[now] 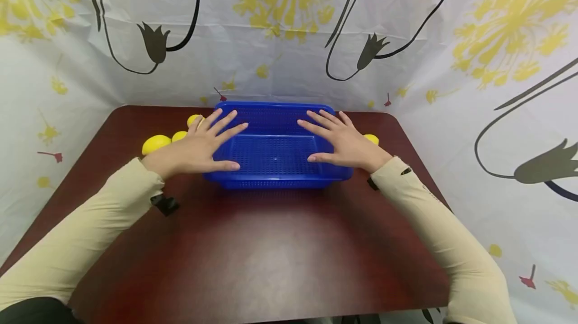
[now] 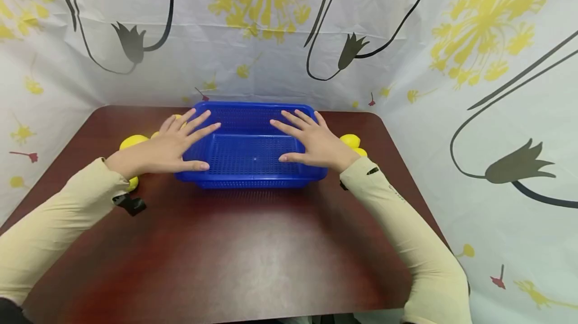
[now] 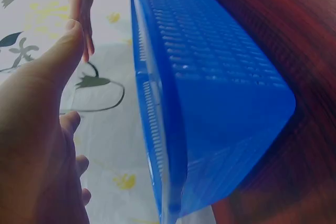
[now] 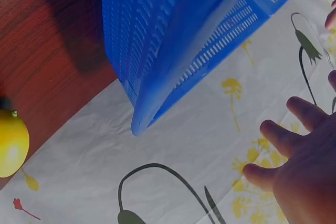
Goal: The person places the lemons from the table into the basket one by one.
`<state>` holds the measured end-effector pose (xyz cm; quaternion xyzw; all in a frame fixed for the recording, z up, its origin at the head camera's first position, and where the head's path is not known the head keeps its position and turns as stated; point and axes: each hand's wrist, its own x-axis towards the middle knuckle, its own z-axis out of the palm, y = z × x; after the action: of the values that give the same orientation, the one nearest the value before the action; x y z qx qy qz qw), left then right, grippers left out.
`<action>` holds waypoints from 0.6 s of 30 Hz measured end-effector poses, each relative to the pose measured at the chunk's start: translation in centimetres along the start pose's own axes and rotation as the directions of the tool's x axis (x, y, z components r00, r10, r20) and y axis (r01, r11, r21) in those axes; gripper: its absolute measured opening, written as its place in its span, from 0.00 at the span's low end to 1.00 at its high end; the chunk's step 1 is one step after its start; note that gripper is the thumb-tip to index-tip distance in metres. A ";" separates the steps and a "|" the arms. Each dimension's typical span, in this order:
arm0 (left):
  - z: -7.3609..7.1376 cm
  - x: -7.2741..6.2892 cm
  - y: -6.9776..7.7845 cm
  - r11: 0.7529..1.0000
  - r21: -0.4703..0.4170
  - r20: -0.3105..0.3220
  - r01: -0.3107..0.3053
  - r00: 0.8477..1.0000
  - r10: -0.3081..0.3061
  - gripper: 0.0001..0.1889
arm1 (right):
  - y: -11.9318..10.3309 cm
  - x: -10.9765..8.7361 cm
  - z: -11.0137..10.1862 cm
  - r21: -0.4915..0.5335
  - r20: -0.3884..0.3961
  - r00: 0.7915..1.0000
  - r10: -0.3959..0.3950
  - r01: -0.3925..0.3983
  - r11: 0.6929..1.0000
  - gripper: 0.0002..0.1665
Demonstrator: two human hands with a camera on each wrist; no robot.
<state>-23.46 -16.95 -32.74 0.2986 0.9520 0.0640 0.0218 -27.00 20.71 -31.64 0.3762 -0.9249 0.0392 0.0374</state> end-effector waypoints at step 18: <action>-1.3 -5.3 -4.1 0.990 -0.054 -0.086 0.127 0.988 -0.131 0.50 | 0.6 -3.4 -0.4 0.112 -0.156 0.983 -0.098 0.116 0.987 0.55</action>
<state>-21.54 -23.41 -32.03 0.2326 0.9675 0.0990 -0.0094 -24.99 23.51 -31.64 0.4231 -0.8938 0.1211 0.0860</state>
